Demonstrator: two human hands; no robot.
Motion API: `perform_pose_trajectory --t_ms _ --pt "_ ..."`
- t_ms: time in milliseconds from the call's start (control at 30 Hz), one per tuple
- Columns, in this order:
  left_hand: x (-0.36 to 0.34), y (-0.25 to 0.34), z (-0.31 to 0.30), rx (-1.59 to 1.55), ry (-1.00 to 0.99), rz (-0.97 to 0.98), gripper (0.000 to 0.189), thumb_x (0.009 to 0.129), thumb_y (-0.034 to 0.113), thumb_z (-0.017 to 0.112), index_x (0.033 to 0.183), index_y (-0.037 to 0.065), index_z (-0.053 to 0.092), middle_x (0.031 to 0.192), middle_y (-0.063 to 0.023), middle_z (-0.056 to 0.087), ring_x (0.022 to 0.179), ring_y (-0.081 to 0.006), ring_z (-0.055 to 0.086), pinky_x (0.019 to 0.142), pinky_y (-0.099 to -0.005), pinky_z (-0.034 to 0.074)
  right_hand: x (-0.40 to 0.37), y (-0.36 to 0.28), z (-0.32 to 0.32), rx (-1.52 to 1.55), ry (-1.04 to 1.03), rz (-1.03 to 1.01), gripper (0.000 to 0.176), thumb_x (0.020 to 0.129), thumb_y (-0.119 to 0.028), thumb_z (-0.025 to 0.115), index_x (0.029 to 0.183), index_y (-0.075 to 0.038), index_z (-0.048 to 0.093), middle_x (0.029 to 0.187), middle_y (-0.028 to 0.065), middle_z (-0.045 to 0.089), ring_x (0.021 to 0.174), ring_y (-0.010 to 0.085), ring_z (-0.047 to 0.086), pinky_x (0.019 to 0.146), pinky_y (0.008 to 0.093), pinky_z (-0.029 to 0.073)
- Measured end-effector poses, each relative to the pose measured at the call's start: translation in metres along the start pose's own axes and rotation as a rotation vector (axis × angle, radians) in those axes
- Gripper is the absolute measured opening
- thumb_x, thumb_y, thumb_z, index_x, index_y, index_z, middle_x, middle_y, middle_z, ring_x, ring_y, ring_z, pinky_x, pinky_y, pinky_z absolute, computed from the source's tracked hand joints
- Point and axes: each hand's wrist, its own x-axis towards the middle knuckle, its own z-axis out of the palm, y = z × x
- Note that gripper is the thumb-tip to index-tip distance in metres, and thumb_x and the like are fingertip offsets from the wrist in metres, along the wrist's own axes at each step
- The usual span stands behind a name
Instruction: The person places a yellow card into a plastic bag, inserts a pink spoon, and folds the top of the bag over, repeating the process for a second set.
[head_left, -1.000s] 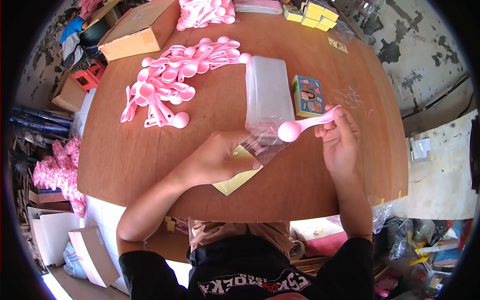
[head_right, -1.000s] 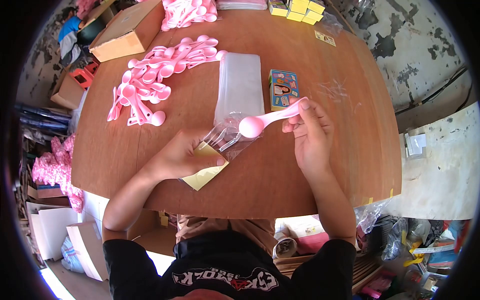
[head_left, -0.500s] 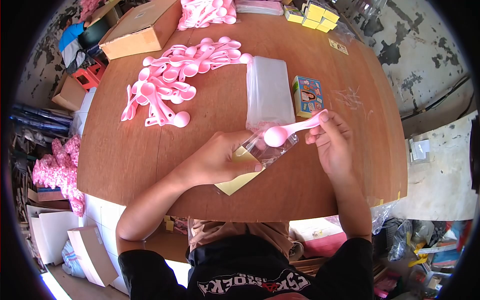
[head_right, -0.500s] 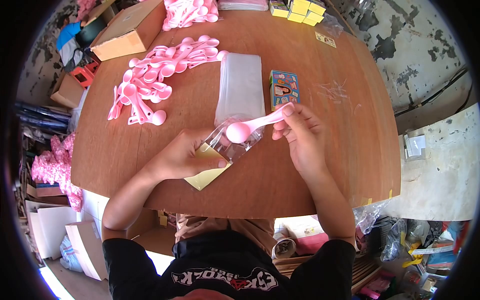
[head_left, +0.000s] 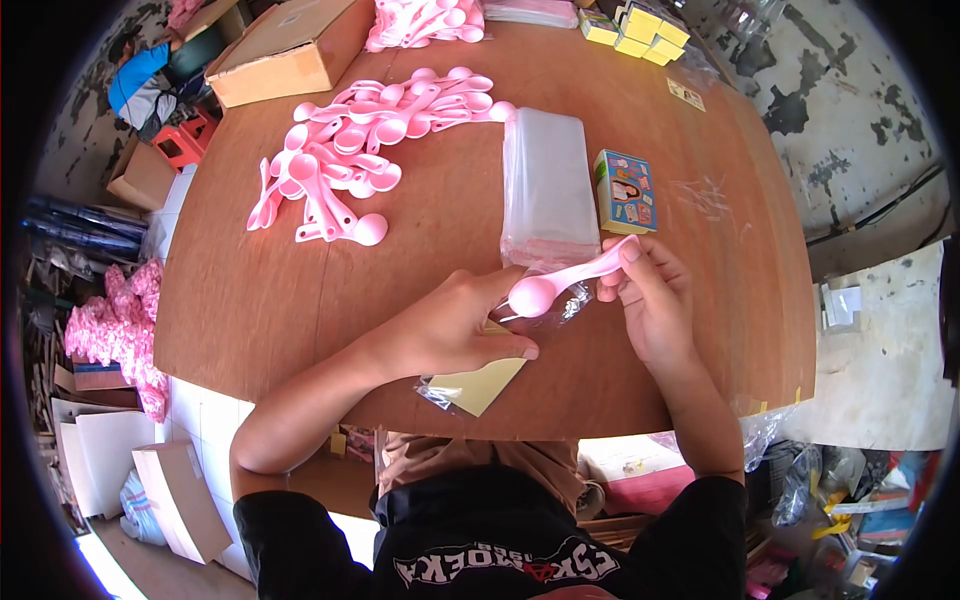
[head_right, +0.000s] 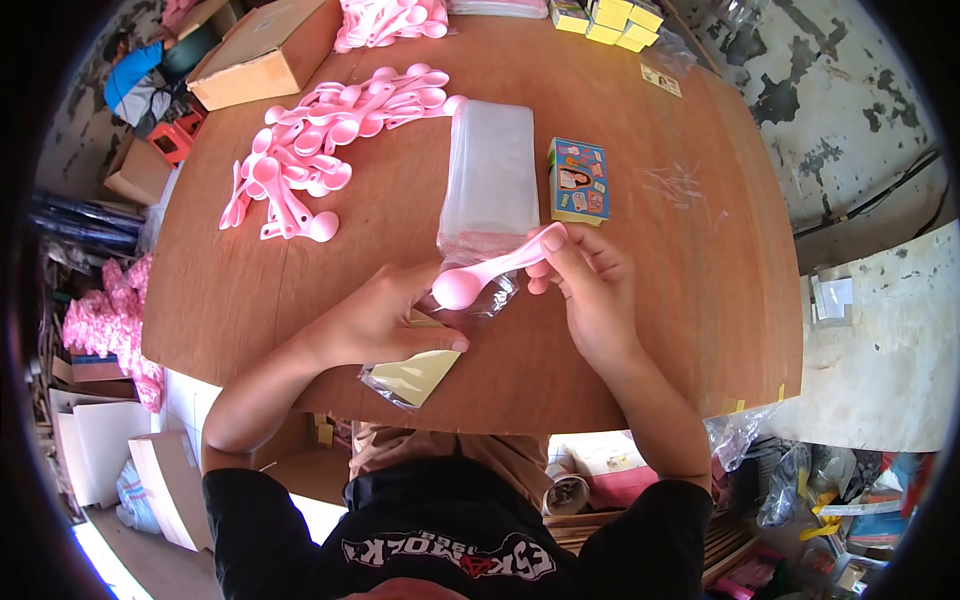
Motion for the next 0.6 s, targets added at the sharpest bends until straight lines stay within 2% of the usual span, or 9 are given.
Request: perform_pose_trajectory --t_ms 67,133,167,233,367,433,467,533,600 --pt "0.0 -0.002 0.001 0.055 -0.006 0.013 0.061 0.077 0.014 0.08 0.129 -0.002 0.052 0.105 -0.0163 0.068 0.097 -0.02 0.068 0.085 -0.0333 0.051 -0.002 -0.004 0.005 -0.114 0.009 -0.034 0.023 0.096 -0.02 0.061 0.098 0.002 0.067 0.082 0.0061 0.067 0.073 0.0112 0.061 0.064 0.0264 0.05" --pt "0.001 -0.011 0.005 0.143 0.102 0.166 0.068 0.077 0.015 0.08 0.135 -0.002 0.047 0.104 -0.0164 0.069 0.093 -0.0203 0.069 0.083 -0.0326 0.052 -0.001 -0.002 0.005 -0.155 -0.005 -0.036 0.023 0.096 -0.02 0.061 0.098 0.002 0.067 0.081 0.0059 0.066 0.072 0.0109 0.061 0.064 0.0263 0.05" --pt "0.002 -0.013 0.005 0.143 0.105 0.165 0.068 0.077 0.015 0.08 0.135 -0.002 0.047 0.104 -0.0164 0.069 0.093 -0.0203 0.069 0.083 -0.0326 0.052 -0.002 -0.001 0.005 -0.195 -0.016 -0.037 0.023 0.095 -0.02 0.062 0.097 0.002 0.067 0.081 0.0057 0.066 0.072 0.0107 0.06 0.064 0.0261 0.049" --pt "0.004 -0.014 0.006 0.106 0.097 0.256 0.066 0.078 0.011 0.077 0.135 -0.001 0.046 0.099 -0.0233 0.067 0.089 -0.0351 0.068 0.08 -0.039 0.051 -0.003 0.0 0.006 -0.224 -0.025 -0.05 0.023 0.095 -0.02 0.062 0.097 0.002 0.067 0.08 0.0053 0.066 0.072 0.0102 0.059 0.064 0.0259 0.049" --pt "0.001 -0.001 0.003 0.133 0.039 0.17 0.065 0.079 0.013 0.077 0.135 0.0 0.047 0.096 -0.0214 0.068 0.084 -0.0348 0.069 0.078 -0.0389 0.052 -0.005 0.003 0.011 -0.312 -0.011 -0.118 0.02 0.095 -0.017 0.063 0.095 0.003 0.067 0.078 0.003 0.065 0.07 0.0072 0.057 0.065 0.0237 0.047" --pt "0.0 0.001 0.005 0.079 0.028 0.189 0.051 0.089 0.019 0.068 0.133 0.002 0.049 0.087 -0.0197 0.068 0.076 -0.0353 0.068 0.072 -0.0394 0.051 -0.008 0.003 0.011 -0.385 -0.011 -0.135 0.018 0.094 -0.015 0.064 0.094 0.003 0.067 0.079 0.0027 0.065 0.07 0.006 0.057 0.065 0.0226 0.046" --pt "0.0 0.0 0.006 0.078 0.029 0.188 0.051 0.089 0.019 0.068 0.133 0.002 0.049 0.087 -0.0197 0.068 0.076 -0.0353 0.068 0.072 -0.0394 0.051 -0.009 0.003 0.011 -0.458 -0.009 -0.153 0.016 0.094 -0.013 0.064 0.093 0.004 0.067 0.079 0.0024 0.066 0.071 0.0049 0.057 0.066 0.0215 0.045" --pt "0.0 -0.002 0.007 -0.035 -0.011 0.078 0.034 0.099 0.025 0.053 0.125 0.003 0.055 0.08 -0.0184 0.066 0.068 -0.034 0.065 0.067 -0.0392 0.05 -0.01 0.006 0.014 -0.467 0.004 -0.215 0.015 0.093 -0.011 0.064 0.093 0.004 0.066 0.079 0.0023 0.066 0.071 0.0044 0.057 0.066 0.0211 0.045" --pt "0.001 -0.008 0.008 -0.007 0.034 0.124 0.031 0.102 0.027 0.047 0.118 0.002 0.057 0.076 -0.0178 0.065 0.065 -0.0331 0.064 0.065 -0.0391 0.049 -0.01 0.007 0.015 -0.476 0.017 -0.277 0.014 0.093 -0.009 0.065 0.092 0.005 0.066 0.079 0.0022 0.066 0.072 0.004 0.057 0.066 0.0207 0.044"
